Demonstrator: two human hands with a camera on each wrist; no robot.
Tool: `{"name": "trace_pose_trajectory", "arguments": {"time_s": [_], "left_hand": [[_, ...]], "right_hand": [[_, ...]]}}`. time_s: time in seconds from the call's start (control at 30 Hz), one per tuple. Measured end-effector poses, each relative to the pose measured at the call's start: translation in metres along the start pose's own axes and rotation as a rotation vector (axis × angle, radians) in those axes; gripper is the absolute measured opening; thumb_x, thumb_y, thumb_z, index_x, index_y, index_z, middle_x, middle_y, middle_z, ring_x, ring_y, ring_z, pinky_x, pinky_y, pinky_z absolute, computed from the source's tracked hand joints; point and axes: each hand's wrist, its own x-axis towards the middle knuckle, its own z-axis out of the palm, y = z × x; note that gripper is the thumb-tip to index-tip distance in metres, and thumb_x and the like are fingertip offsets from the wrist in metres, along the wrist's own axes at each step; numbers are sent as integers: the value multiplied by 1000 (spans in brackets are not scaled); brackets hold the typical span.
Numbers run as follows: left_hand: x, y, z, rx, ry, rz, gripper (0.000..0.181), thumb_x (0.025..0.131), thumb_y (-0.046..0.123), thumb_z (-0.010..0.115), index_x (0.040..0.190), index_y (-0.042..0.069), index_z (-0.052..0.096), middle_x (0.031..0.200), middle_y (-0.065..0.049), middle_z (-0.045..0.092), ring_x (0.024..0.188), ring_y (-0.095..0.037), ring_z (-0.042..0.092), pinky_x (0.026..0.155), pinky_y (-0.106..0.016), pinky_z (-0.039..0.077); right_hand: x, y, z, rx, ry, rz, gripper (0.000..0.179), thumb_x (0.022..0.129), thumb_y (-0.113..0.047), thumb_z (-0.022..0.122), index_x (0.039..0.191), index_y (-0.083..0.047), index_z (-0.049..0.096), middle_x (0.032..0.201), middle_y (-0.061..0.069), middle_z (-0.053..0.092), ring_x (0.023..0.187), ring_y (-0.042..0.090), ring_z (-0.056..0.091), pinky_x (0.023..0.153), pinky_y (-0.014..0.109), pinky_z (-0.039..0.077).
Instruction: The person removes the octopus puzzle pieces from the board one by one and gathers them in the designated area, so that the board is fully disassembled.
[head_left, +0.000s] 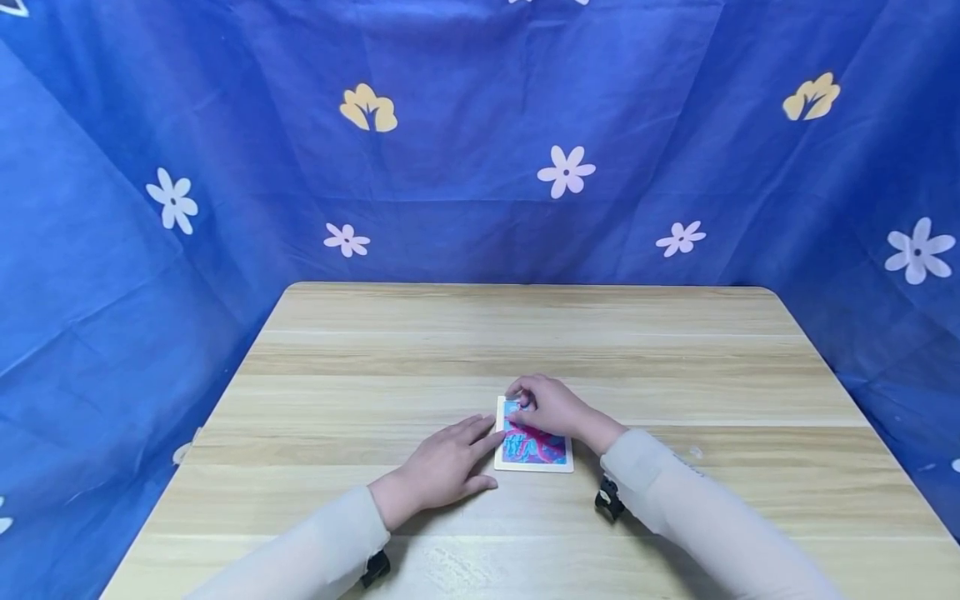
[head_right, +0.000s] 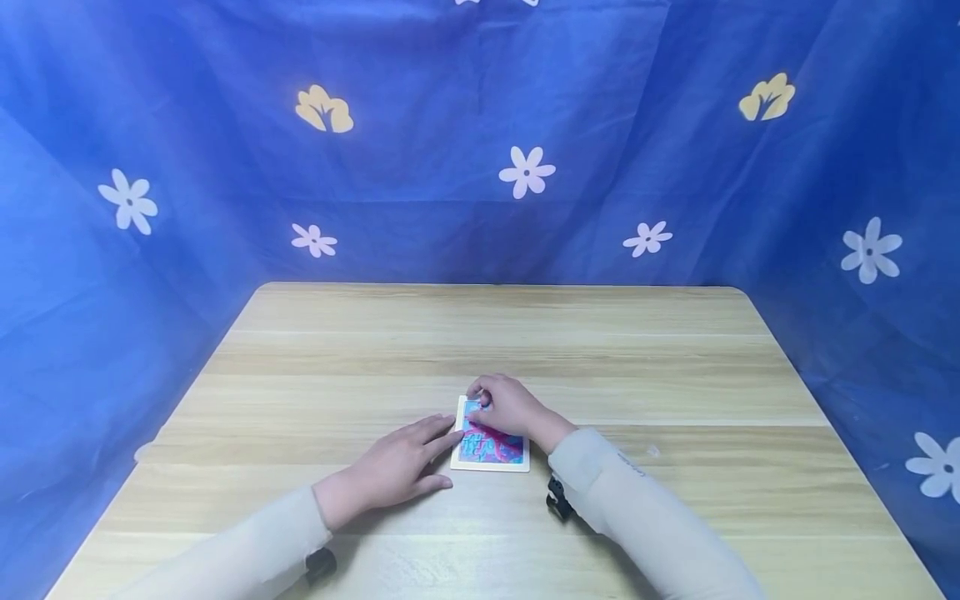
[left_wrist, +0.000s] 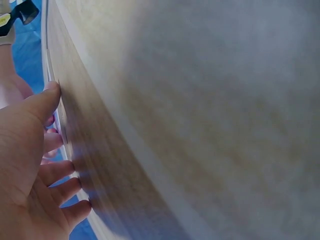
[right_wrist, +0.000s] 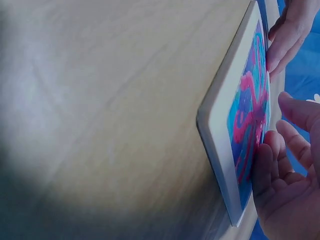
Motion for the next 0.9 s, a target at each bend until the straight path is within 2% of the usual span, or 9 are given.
{"name": "trace_pose_trajectory", "arguments": {"time_s": [0.23,0.5,0.9], "left_hand": [[0,0,-1,6,-33,-18,65,89,49,60,139,9,50,141,-20,44,128,-36,42,104,-44,37],[0,-1,0,6,-12,-5,65,89,49,61,138,8,51,140,-20,45,127,-35,44,103,-43,39],[0,-1,1,9,-23,-15,65,89,51,59,139,9,50,141,-19,45,128,-34,43,104,-43,38]], "right_hand": [[0,-1,0,-15,-17,16,26,83,-20,75,106,-13,66,82,-3,55,76,11,49,70,29,43],[0,-5,0,-45,-29,9,27,82,-20,75,107,-12,66,84,-2,55,78,12,49,71,31,44],[2,-6,3,-100,-61,82,28,83,-22,75,108,-16,64,92,-2,53,84,14,51,79,36,45]]}}
